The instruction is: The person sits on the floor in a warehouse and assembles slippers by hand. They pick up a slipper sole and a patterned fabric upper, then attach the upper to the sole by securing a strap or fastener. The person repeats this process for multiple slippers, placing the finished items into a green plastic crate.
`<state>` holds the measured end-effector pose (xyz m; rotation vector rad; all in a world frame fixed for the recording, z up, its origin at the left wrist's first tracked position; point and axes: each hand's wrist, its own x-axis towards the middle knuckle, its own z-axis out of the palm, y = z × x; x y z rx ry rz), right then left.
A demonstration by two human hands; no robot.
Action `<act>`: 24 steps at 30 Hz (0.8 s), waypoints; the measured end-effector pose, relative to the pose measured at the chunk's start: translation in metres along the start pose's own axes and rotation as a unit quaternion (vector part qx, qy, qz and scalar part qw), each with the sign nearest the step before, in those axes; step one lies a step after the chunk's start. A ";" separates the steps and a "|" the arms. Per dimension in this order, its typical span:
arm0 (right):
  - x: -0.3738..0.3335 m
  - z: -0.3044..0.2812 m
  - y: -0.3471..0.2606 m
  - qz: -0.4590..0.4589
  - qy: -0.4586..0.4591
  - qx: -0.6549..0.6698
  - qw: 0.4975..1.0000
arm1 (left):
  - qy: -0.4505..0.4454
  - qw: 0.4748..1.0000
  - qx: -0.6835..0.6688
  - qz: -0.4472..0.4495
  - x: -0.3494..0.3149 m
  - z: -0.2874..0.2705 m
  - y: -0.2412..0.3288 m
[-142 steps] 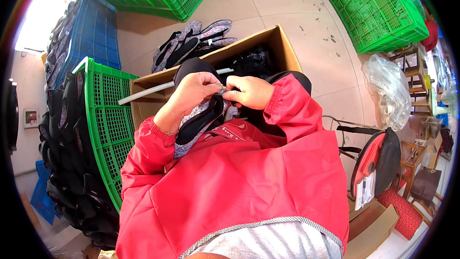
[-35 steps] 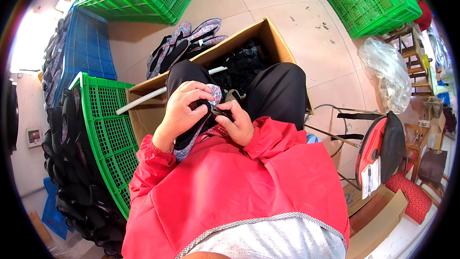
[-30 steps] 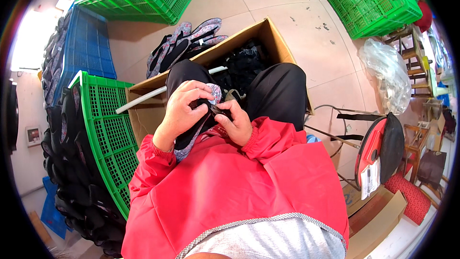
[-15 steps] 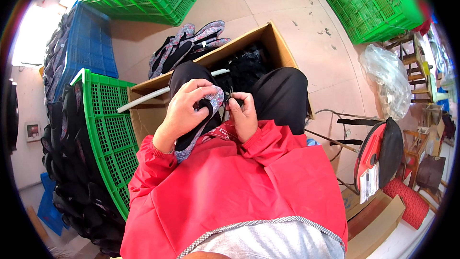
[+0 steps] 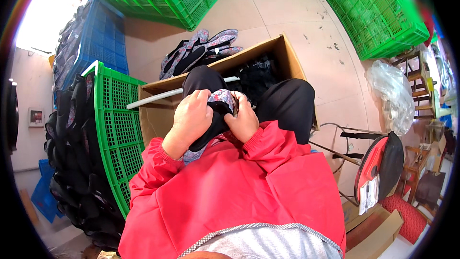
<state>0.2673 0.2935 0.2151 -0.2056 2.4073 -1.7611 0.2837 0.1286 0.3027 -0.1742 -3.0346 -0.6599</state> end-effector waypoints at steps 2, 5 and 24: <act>0.005 -0.001 -0.013 0.028 0.002 -0.037 0.999 | 0.019 0.998 0.054 0.016 0.004 0.003 0.005; 0.025 0.007 0.013 -0.005 0.039 -0.022 0.999 | 0.037 0.989 0.143 0.008 0.009 0.013 0.012; 0.067 -0.056 -0.033 -0.186 -0.028 0.024 0.982 | 0.270 0.957 0.032 0.103 0.039 0.021 0.021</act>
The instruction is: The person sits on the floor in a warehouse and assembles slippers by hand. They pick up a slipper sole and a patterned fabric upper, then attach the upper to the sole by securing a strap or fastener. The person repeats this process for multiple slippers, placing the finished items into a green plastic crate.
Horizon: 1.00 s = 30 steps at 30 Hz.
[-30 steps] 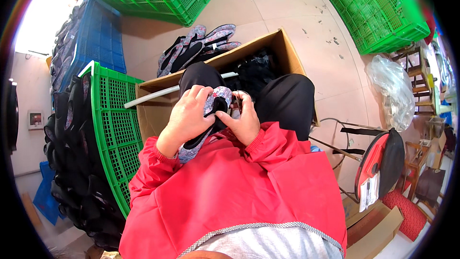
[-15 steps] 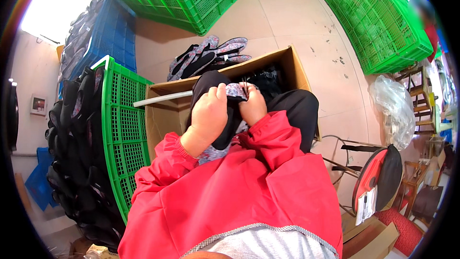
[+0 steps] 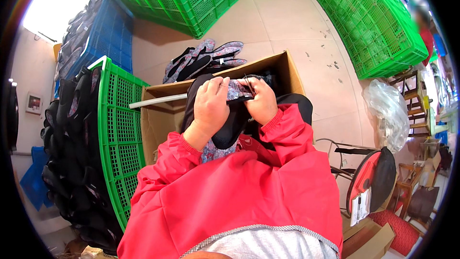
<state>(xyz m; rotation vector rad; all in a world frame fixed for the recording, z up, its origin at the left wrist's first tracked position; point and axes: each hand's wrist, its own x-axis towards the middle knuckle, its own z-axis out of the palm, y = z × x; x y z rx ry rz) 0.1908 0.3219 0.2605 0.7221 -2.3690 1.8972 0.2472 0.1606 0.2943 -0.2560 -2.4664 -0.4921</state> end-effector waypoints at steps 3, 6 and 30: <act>0.005 -0.010 -0.006 -0.023 -0.024 0.019 0.999 | 0.022 0.999 -0.045 0.011 0.002 0.001 -0.002; 0.004 -0.016 -0.018 0.005 -0.102 0.030 0.994 | 0.022 0.995 -0.100 0.016 -0.005 0.000 -0.006; -0.027 0.025 -0.011 0.202 -0.366 0.529 0.739 | -0.235 0.176 -0.851 -0.436 -0.069 -0.087 0.006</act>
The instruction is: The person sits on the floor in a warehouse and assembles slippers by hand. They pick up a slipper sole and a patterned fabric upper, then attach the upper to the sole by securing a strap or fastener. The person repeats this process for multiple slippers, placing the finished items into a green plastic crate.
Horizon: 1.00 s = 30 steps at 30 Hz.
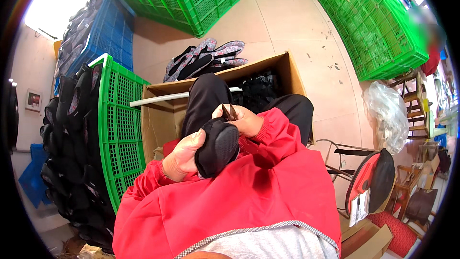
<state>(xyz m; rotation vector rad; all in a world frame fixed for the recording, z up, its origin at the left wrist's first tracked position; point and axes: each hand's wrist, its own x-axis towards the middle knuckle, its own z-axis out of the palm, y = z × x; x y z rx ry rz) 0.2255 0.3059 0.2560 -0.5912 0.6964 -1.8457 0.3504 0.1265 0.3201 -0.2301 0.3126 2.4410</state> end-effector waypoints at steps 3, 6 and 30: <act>0.008 -0.014 0.019 -0.050 -0.046 0.017 0.998 | -0.059 0.997 0.027 -0.029 0.006 -0.003 -0.001; 0.018 -0.023 0.024 -0.054 -0.060 0.054 0.995 | -0.029 0.997 0.070 -0.011 0.020 0.005 -0.004; -0.014 -0.001 0.054 -0.035 0.326 0.039 0.944 | 0.059 0.915 -0.064 0.394 -0.001 -0.055 0.081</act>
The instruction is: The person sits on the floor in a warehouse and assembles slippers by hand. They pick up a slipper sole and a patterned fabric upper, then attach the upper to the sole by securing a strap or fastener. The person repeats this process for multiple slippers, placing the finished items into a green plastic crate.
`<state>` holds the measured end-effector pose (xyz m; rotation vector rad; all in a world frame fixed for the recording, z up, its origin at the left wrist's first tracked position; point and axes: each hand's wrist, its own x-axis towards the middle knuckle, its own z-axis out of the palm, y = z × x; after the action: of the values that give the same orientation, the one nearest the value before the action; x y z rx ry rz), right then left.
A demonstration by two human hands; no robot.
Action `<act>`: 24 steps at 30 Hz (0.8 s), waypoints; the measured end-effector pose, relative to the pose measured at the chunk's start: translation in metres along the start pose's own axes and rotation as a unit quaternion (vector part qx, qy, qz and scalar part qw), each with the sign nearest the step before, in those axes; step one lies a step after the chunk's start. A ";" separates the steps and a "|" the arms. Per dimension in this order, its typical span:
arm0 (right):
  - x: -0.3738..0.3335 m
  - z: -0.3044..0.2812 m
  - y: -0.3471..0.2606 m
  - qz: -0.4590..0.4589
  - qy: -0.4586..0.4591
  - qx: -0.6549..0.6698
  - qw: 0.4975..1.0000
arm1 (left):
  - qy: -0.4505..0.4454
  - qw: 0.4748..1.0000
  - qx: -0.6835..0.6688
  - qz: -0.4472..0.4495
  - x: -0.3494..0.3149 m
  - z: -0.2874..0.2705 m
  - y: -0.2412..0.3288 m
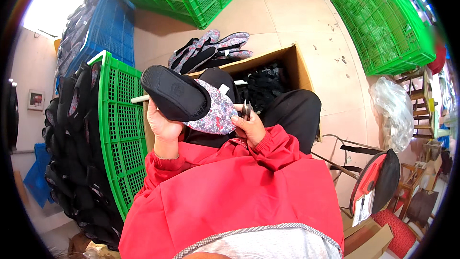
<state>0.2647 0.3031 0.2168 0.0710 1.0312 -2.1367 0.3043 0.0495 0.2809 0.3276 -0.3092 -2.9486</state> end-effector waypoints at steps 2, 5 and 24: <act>-0.001 -0.002 -0.005 -0.045 0.030 -0.025 0.998 | 0.075 0.997 0.020 -0.030 0.000 -0.018 0.002; -0.003 -0.001 -0.021 -0.072 0.057 -0.050 0.995 | 0.219 0.967 0.118 0.057 -0.005 -0.055 0.019; -0.012 -0.010 -0.019 -0.214 0.025 -0.258 0.942 | -0.300 0.431 0.830 0.191 0.023 0.078 -0.049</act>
<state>0.2583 0.3246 0.2265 -0.3864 1.7312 -2.1634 0.2575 0.1072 0.3401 -0.5976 -2.6793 -1.0531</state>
